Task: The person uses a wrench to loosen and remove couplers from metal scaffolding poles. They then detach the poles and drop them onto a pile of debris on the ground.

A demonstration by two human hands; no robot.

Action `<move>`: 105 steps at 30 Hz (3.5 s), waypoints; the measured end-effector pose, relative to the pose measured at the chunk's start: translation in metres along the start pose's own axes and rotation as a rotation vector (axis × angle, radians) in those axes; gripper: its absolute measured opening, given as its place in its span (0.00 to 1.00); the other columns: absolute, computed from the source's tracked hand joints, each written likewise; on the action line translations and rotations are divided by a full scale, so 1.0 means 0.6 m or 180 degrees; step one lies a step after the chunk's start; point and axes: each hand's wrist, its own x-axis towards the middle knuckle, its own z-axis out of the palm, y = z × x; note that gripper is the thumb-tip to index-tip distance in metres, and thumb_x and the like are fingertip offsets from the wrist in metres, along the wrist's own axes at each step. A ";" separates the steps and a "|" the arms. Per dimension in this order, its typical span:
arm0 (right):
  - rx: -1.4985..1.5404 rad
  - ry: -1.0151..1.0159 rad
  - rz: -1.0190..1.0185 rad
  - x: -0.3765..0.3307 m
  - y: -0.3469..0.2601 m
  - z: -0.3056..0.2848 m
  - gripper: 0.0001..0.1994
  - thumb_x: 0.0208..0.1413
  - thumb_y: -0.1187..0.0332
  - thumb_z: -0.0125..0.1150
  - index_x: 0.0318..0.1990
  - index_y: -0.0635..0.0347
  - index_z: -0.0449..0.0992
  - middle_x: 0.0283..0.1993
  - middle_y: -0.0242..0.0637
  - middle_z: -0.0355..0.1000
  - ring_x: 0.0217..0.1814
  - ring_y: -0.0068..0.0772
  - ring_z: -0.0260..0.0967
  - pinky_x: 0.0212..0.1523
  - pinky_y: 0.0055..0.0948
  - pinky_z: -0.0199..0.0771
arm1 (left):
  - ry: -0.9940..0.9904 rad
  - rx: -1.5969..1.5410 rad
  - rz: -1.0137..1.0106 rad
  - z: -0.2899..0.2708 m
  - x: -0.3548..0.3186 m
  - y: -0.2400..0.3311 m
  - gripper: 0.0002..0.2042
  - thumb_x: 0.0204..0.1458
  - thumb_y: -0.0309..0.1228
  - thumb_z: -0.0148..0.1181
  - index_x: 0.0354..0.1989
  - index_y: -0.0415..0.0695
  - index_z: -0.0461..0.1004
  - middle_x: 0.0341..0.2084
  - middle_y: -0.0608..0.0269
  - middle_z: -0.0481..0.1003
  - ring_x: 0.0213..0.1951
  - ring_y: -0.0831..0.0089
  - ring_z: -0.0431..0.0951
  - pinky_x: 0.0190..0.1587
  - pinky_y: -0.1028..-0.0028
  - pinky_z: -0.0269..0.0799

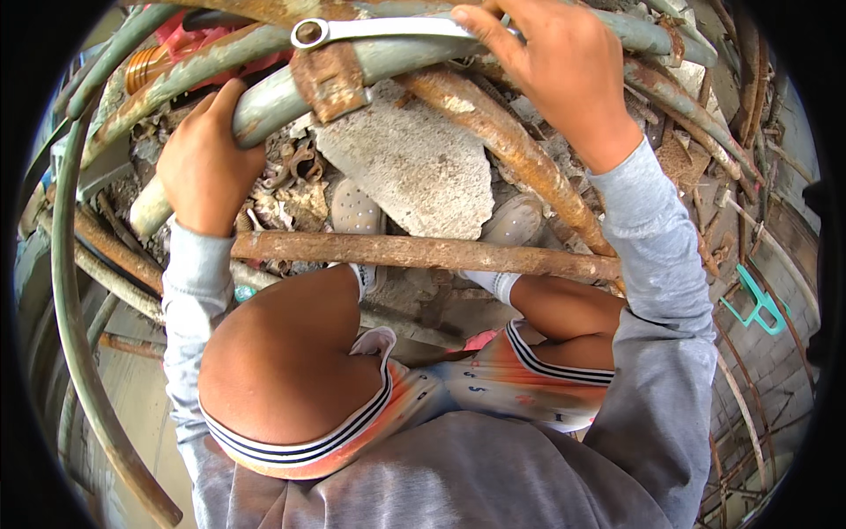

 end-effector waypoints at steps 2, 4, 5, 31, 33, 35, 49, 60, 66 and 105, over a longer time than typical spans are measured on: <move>-0.0137 0.0012 0.0161 -0.009 -0.001 0.016 0.13 0.56 0.62 0.64 0.25 0.58 0.71 0.20 0.46 0.70 0.24 0.53 0.70 0.26 0.49 0.68 | 0.0054 -0.0044 0.0027 0.001 -0.004 -0.004 0.25 0.39 0.32 0.68 0.51 0.54 0.76 0.43 0.61 0.80 0.42 0.54 0.80 0.42 0.61 0.77; -0.0066 0.0030 0.0086 -0.004 -0.011 0.014 0.14 0.56 0.61 0.63 0.25 0.58 0.70 0.20 0.46 0.70 0.24 0.54 0.70 0.26 0.50 0.68 | 0.0273 -0.0040 0.0145 0.000 -0.011 -0.010 0.25 0.39 0.32 0.68 0.51 0.53 0.75 0.42 0.60 0.79 0.42 0.55 0.80 0.41 0.61 0.77; -0.0028 0.0036 0.0044 0.000 -0.015 0.013 0.14 0.56 0.61 0.63 0.25 0.58 0.70 0.20 0.47 0.70 0.24 0.54 0.70 0.26 0.50 0.68 | 0.0532 -0.0022 0.0244 -0.001 -0.013 -0.012 0.23 0.39 0.31 0.67 0.49 0.52 0.75 0.40 0.60 0.79 0.42 0.55 0.80 0.40 0.62 0.76; -0.0488 -0.0248 0.0446 0.006 -0.021 0.017 0.18 0.49 0.48 0.69 0.26 0.53 0.76 0.27 0.36 0.74 0.33 0.40 0.71 0.39 0.41 0.60 | 0.0926 -0.1570 0.1311 -0.100 -0.055 0.031 0.15 0.44 0.29 0.72 0.37 0.37 0.76 0.25 0.55 0.74 0.25 0.63 0.75 0.29 0.69 0.70; -0.0604 -0.0205 0.0485 0.003 -0.031 0.017 0.18 0.50 0.49 0.69 0.26 0.53 0.76 0.27 0.36 0.74 0.34 0.40 0.70 0.41 0.41 0.58 | 0.1079 -0.1003 0.1152 -0.089 0.007 0.042 0.23 0.39 0.39 0.75 0.40 0.41 0.74 0.25 0.58 0.75 0.26 0.61 0.75 0.29 0.64 0.72; -0.0679 -0.0025 0.0302 0.014 -0.023 0.029 0.17 0.50 0.49 0.69 0.26 0.53 0.76 0.27 0.35 0.73 0.34 0.39 0.68 0.42 0.41 0.57 | 0.0532 -0.0591 0.0760 -0.055 0.028 0.028 0.28 0.36 0.46 0.77 0.40 0.41 0.72 0.26 0.56 0.76 0.27 0.56 0.77 0.30 0.59 0.74; -0.0789 0.0618 -0.0549 0.037 0.012 0.043 0.14 0.50 0.65 0.62 0.17 0.56 0.67 0.17 0.35 0.64 0.22 0.40 0.62 0.32 0.38 0.59 | -0.0270 -0.0878 0.0332 -0.008 -0.021 0.034 0.17 0.36 0.28 0.68 0.35 0.40 0.70 0.26 0.53 0.78 0.29 0.54 0.82 0.30 0.60 0.78; -0.0757 0.0641 -0.0269 0.003 0.015 0.044 0.12 0.50 0.67 0.61 0.18 0.52 0.69 0.20 0.34 0.68 0.25 0.39 0.66 0.33 0.39 0.62 | -0.0730 -0.0649 -0.0369 -0.044 -0.086 -0.051 0.24 0.32 0.33 0.71 0.42 0.45 0.73 0.28 0.51 0.79 0.31 0.50 0.81 0.33 0.55 0.76; -0.0527 0.0739 -0.0036 -0.053 -0.015 0.061 0.12 0.51 0.63 0.62 0.18 0.52 0.71 0.20 0.31 0.68 0.24 0.35 0.66 0.35 0.36 0.62 | -0.0103 -0.0380 -0.0223 0.002 -0.130 -0.065 0.17 0.29 0.27 0.67 0.34 0.46 0.75 0.27 0.55 0.78 0.31 0.53 0.81 0.33 0.57 0.76; -0.0741 -0.1229 0.0460 -0.245 0.075 -0.179 0.24 0.57 0.46 0.62 0.38 0.62 0.69 0.34 0.48 0.76 0.38 0.56 0.76 0.35 0.52 0.74 | 0.0072 0.0444 0.0743 -0.018 -0.050 -0.025 0.19 0.32 0.31 0.68 0.38 0.47 0.74 0.35 0.57 0.79 0.37 0.52 0.81 0.40 0.57 0.77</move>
